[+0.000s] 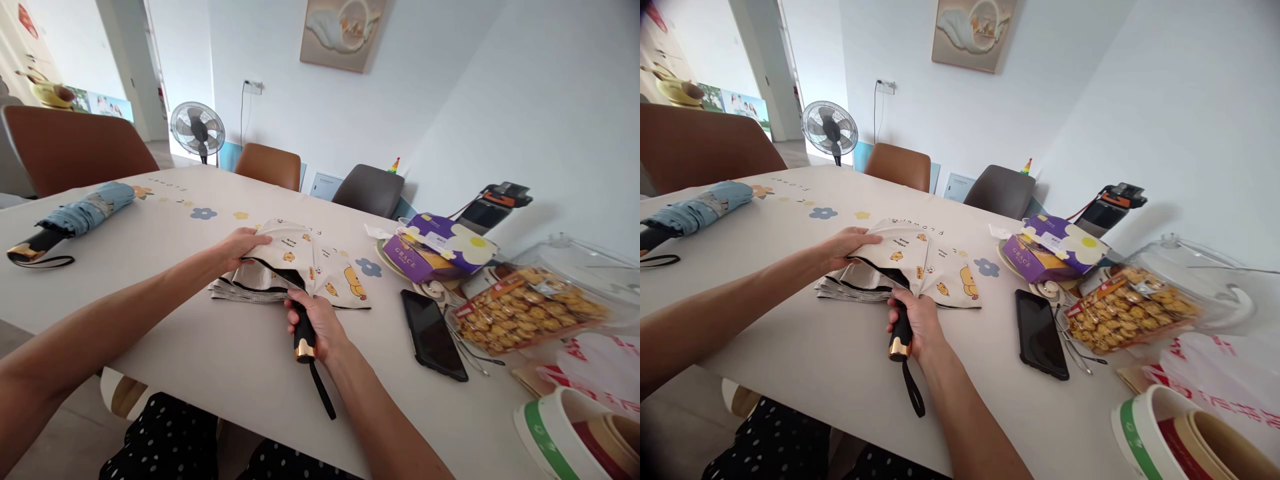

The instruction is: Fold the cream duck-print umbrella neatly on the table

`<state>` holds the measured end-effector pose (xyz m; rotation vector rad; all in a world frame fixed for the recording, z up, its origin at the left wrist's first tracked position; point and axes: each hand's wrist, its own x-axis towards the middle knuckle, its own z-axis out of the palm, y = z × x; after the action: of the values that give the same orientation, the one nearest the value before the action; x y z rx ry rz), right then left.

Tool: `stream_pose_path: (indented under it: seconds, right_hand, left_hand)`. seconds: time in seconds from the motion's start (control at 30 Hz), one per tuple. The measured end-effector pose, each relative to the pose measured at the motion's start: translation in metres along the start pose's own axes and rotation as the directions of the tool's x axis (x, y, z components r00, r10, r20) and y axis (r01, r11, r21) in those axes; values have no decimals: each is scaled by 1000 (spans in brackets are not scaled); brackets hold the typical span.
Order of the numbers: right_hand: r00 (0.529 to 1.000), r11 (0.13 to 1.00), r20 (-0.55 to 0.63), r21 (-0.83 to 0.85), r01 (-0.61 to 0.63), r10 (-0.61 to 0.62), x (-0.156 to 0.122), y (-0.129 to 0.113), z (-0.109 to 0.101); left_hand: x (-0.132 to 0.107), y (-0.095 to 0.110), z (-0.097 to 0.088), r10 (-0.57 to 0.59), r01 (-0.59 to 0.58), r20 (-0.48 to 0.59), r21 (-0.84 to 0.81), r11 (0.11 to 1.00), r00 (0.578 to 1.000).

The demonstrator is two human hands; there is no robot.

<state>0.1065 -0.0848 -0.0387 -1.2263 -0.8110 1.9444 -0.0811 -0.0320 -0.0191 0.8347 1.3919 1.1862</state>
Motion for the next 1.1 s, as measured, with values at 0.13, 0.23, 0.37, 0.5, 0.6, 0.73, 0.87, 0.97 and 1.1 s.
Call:
stream_pose_path:
  seconds: [0.13, 0.23, 0.37, 0.5, 0.6, 0.73, 0.87, 0.97, 1.1]
  right_hand:
    - [999, 999, 12, 37, -30, 30, -1, -3, -1]
    - [998, 995, 32, 84, -52, 49, -1, -6, -2]
    - [994, 991, 104, 124, -58, 45, 1, -7, -5]
    - [997, 994, 61, 96, -42, 36, 4, -4, -6]
    - [999, 998, 30, 64, -14, 12, 4, -4, -5]
    - [1000, 1000, 4, 8, 3, -3, 2, -7, -3]
    - [999, 997, -12, -76, 32, -33, 2, -4, -1]
    - [997, 990, -24, -121, 75, -78, 4, 0, -1]
    - [995, 988, -14, -122, 94, -96, 6, 4, -2]
  left_hand:
    - [3, -15, -8, -150, 150, 9, 26, 988, 989]
    - [3, -21, -8, -127, 126, 2, 70, 989, 992]
    - [4, -18, -13, -119, 115, 75, 57, 992, 990]
    - [5, -12, -24, -109, 100, 149, 65, 993, 983]
    - [5, -5, -34, -96, 74, 206, 111, 991, 974]
    - [3, 4, -49, -57, -11, 276, 238, 971, 959]
    - [3, 10, -63, -69, -82, 327, 427, 901, 943]
    - [4, 10, -68, -100, -98, 313, 560, 823, 945]
    - [3, 6, -55, 102, -137, 92, 711, 690, 991]
